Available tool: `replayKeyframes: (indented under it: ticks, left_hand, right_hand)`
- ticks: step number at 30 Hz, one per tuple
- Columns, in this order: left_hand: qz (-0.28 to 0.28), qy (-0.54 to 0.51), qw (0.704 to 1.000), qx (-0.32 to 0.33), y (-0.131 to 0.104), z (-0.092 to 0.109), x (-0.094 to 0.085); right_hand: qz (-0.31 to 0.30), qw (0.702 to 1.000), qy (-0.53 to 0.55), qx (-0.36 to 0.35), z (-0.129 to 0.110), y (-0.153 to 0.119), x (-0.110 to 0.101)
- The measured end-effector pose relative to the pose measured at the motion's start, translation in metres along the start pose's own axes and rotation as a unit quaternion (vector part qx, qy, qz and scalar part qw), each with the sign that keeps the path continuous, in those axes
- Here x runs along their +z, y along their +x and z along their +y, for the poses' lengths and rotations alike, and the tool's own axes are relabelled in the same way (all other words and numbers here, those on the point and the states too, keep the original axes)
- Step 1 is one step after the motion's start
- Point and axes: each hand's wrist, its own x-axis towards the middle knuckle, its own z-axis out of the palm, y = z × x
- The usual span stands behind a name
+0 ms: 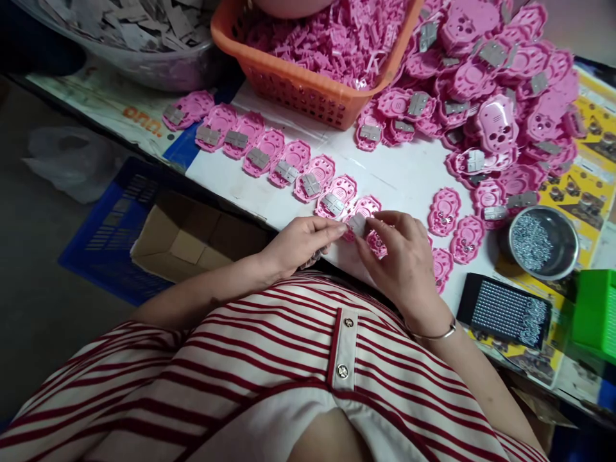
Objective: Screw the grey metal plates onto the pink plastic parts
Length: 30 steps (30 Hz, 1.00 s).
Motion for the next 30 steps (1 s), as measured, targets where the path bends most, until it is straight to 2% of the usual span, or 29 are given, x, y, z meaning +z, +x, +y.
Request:
replayKeyframes:
  ticks: [4,7,9,11,14,17,19,23,26,28,30]
  left_hand:
    - [-0.002,-0.082,0.996,-0.021,0.000,0.004,-0.005]
    - [-0.006,-0.125,0.992,-0.027,0.000,0.004,-0.008]
    - [-0.009,-0.146,0.989,-0.029,0.000,0.004,-0.008]
    - [-0.013,-0.174,0.984,-0.035,0.000,0.005,-0.006]
    - [-0.023,-0.226,0.973,-0.049,0.001,0.007,-0.004]
    - [-0.025,-0.264,0.962,-0.062,0.000,0.008,-0.001]
    - [-0.018,-0.272,0.960,-0.068,-0.001,0.007,0.000]
    - [-0.022,-0.264,0.961,-0.077,-0.002,0.003,0.002]
    - [-0.067,-0.264,0.959,-0.083,-0.003,0.001,0.003]
    - [-0.081,-0.261,0.957,-0.094,-0.003,0.000,0.004]
    - [-0.076,-0.251,0.959,-0.106,-0.003,0.001,0.003]
  right_hand:
    - [-0.073,0.996,-0.044,0.035,0.010,0.003,0.002]
    - [-0.109,0.992,-0.031,0.051,0.011,0.005,0.008]
    - [-0.087,0.994,-0.004,0.059,0.010,0.006,0.009]
    - [-0.035,0.997,0.036,0.056,0.005,0.006,0.007]
    - [0.005,0.994,0.110,0.014,-0.005,0.006,-0.001]
    - [-0.041,0.991,0.125,-0.028,-0.016,0.008,-0.007]
    - [-0.084,0.990,0.106,-0.023,-0.020,0.009,-0.009]
    - [-0.138,0.983,0.114,0.029,-0.025,0.011,-0.004]
    - [-0.122,0.973,0.179,0.075,-0.025,0.012,0.001]
    - [-0.100,0.954,0.245,0.139,-0.024,0.011,0.004]
    - [-0.087,0.914,0.325,0.226,-0.021,0.010,0.004]
